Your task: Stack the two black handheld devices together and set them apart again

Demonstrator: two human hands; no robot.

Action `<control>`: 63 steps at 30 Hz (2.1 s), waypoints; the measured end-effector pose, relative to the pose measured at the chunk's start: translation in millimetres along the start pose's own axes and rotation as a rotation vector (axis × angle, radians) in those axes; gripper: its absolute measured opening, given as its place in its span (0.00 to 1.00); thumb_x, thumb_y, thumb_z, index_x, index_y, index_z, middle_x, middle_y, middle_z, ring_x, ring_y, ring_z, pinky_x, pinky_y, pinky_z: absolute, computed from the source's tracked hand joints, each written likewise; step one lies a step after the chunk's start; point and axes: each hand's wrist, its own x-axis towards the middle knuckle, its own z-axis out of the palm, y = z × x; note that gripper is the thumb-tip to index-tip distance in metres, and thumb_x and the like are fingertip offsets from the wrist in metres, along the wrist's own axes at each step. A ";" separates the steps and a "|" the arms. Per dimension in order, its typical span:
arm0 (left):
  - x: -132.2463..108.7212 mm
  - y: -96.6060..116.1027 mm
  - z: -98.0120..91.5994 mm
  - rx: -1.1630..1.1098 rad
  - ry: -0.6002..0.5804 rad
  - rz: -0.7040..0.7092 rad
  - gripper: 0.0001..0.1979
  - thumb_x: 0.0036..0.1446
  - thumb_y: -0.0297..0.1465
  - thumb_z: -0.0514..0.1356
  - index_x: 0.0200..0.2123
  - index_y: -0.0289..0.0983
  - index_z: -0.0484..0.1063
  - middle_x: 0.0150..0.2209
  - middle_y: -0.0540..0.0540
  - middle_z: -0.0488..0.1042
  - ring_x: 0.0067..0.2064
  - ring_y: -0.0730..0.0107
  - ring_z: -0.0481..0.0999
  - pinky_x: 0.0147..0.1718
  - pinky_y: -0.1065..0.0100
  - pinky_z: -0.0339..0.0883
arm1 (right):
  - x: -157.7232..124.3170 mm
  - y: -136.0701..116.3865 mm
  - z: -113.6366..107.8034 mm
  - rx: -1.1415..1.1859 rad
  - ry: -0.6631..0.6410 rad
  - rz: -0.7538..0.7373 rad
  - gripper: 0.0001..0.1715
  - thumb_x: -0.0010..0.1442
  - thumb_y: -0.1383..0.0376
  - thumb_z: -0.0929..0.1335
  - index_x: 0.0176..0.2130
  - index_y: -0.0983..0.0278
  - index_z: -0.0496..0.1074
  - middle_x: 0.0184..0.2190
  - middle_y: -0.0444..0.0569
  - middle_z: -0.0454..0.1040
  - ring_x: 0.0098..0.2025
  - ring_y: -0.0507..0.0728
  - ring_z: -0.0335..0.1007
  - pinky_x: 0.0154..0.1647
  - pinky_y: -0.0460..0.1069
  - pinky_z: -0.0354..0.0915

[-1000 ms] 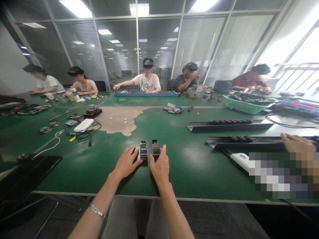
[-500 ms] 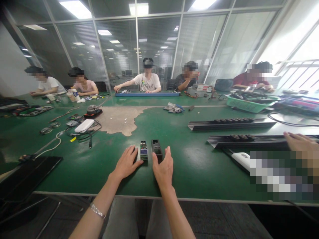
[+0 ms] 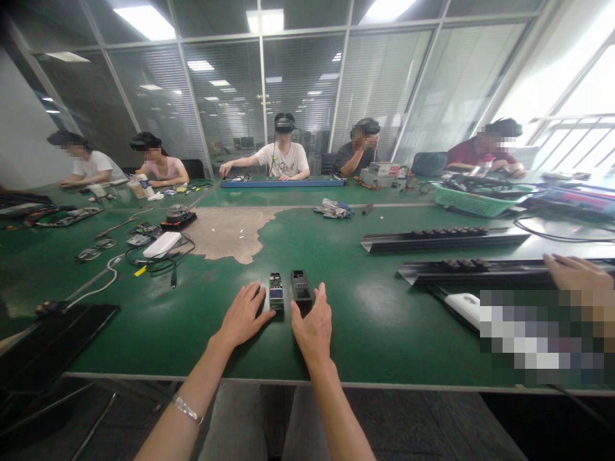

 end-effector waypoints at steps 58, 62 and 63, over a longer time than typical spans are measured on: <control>-1.8 0.1 -2.8 -0.019 -0.017 -0.005 0.28 0.66 0.41 0.55 0.65 0.35 0.62 0.68 0.34 0.61 0.70 0.47 0.59 0.68 0.45 0.51 | -8.0 -84.6 10.1 -0.079 -0.086 -0.067 0.48 0.66 0.53 0.63 0.72 0.74 0.43 0.47 0.65 0.78 0.46 0.68 0.78 0.45 0.58 0.70; -1.1 -0.9 -1.2 -0.018 -0.023 -0.007 0.29 0.66 0.42 0.54 0.65 0.34 0.61 0.68 0.33 0.61 0.70 0.47 0.58 0.68 0.46 0.51 | -12.6 -79.9 12.8 -0.074 -0.081 -0.091 0.47 0.66 0.53 0.63 0.72 0.74 0.43 0.49 0.66 0.78 0.48 0.67 0.77 0.46 0.58 0.70; -0.9 -1.1 -0.6 -0.019 -0.023 -0.009 0.29 0.66 0.42 0.54 0.65 0.34 0.61 0.68 0.33 0.61 0.70 0.47 0.58 0.68 0.46 0.51 | -13.2 -78.8 13.4 -0.073 -0.082 -0.097 0.47 0.66 0.54 0.63 0.72 0.74 0.43 0.49 0.66 0.77 0.48 0.67 0.77 0.46 0.58 0.70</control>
